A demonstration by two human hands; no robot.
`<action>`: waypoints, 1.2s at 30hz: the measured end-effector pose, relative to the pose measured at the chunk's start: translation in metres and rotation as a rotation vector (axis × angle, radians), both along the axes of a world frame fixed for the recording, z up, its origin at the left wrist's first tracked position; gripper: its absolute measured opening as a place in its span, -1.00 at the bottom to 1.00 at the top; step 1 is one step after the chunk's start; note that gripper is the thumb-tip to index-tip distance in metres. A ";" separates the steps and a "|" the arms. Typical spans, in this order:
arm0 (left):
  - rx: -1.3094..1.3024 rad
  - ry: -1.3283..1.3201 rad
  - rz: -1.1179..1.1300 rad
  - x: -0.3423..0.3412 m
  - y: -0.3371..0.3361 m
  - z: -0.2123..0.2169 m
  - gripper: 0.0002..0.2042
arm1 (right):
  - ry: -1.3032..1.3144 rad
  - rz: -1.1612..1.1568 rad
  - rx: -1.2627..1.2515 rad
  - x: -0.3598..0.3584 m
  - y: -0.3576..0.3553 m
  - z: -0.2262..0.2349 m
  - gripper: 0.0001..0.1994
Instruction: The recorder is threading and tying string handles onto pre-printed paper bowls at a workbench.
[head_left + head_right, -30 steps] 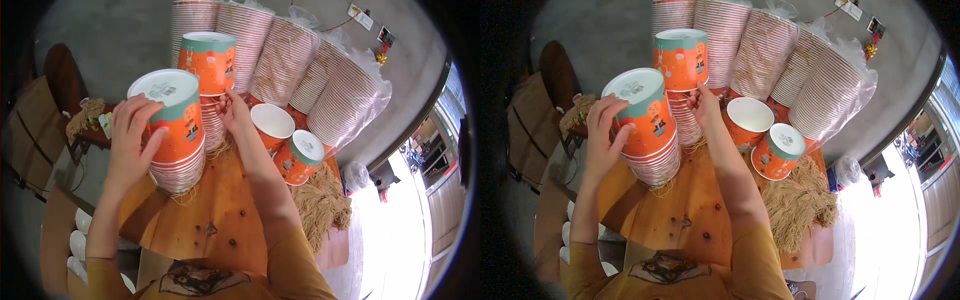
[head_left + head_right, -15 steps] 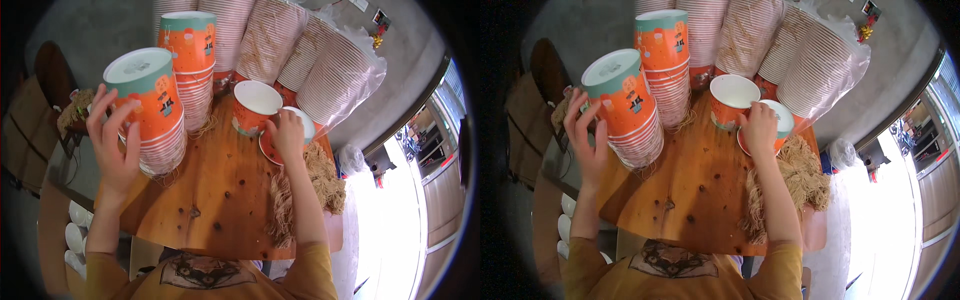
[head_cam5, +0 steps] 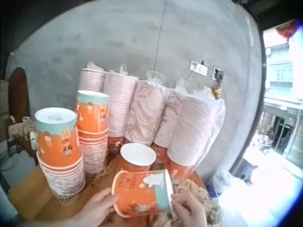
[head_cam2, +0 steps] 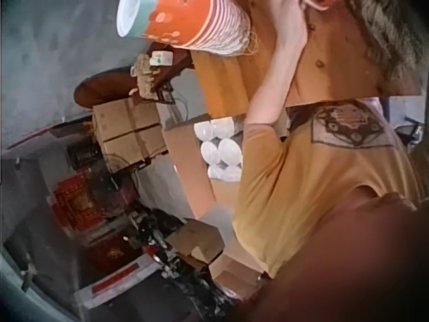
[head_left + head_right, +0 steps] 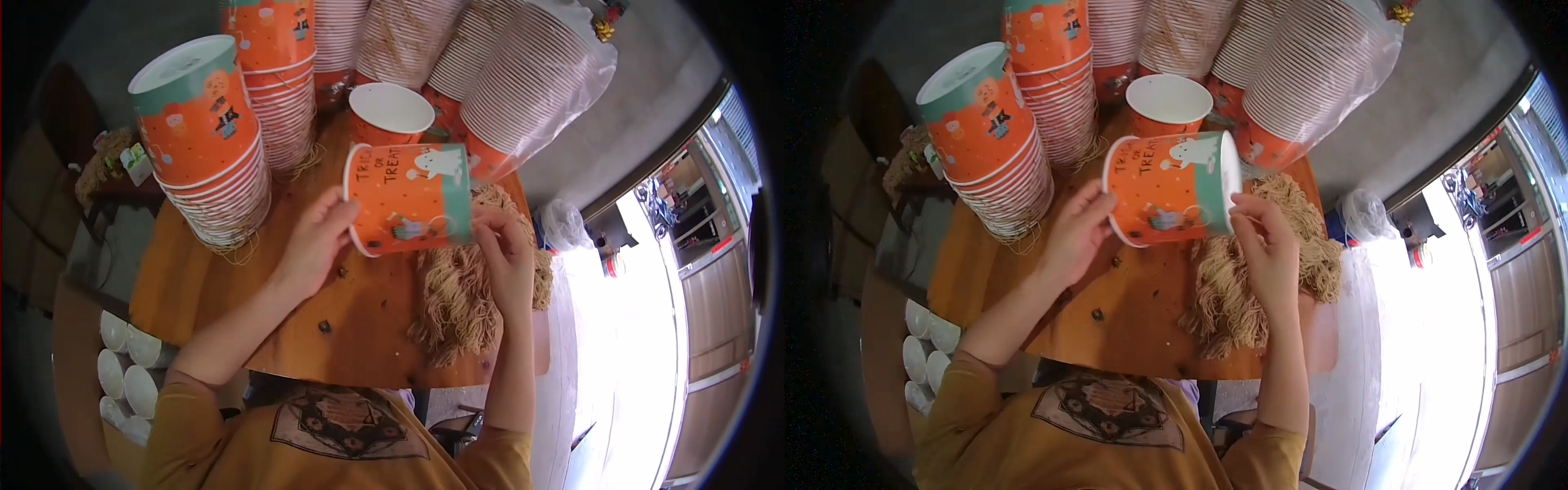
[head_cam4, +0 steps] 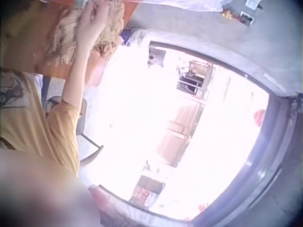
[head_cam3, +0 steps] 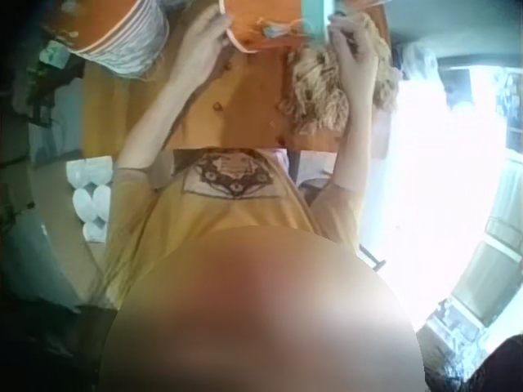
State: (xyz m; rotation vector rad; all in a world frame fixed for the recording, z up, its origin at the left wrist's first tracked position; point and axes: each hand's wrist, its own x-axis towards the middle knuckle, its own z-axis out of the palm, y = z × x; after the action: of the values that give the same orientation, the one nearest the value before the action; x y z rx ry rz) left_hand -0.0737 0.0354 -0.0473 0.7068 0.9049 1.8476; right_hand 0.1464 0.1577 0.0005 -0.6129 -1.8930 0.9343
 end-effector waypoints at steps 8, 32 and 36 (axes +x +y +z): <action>0.047 1.520 0.408 -0.018 -0.029 0.035 -0.86 | -0.695 -0.074 0.372 0.055 0.006 -0.057 -0.90; -0.071 0.486 -0.248 0.084 -0.054 0.001 -0.74 | -0.196 0.124 0.209 0.012 -0.080 -0.017 -0.80; -0.179 0.478 -0.393 0.069 -0.062 -0.006 -0.85 | -0.259 0.071 0.214 0.020 -0.077 -0.025 -0.83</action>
State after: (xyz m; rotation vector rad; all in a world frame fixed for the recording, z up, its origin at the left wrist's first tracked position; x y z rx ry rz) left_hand -0.0051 -0.0264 -0.0528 1.1476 1.1226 1.2531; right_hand 0.1660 0.0808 -0.0246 -0.5619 -2.2242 0.7086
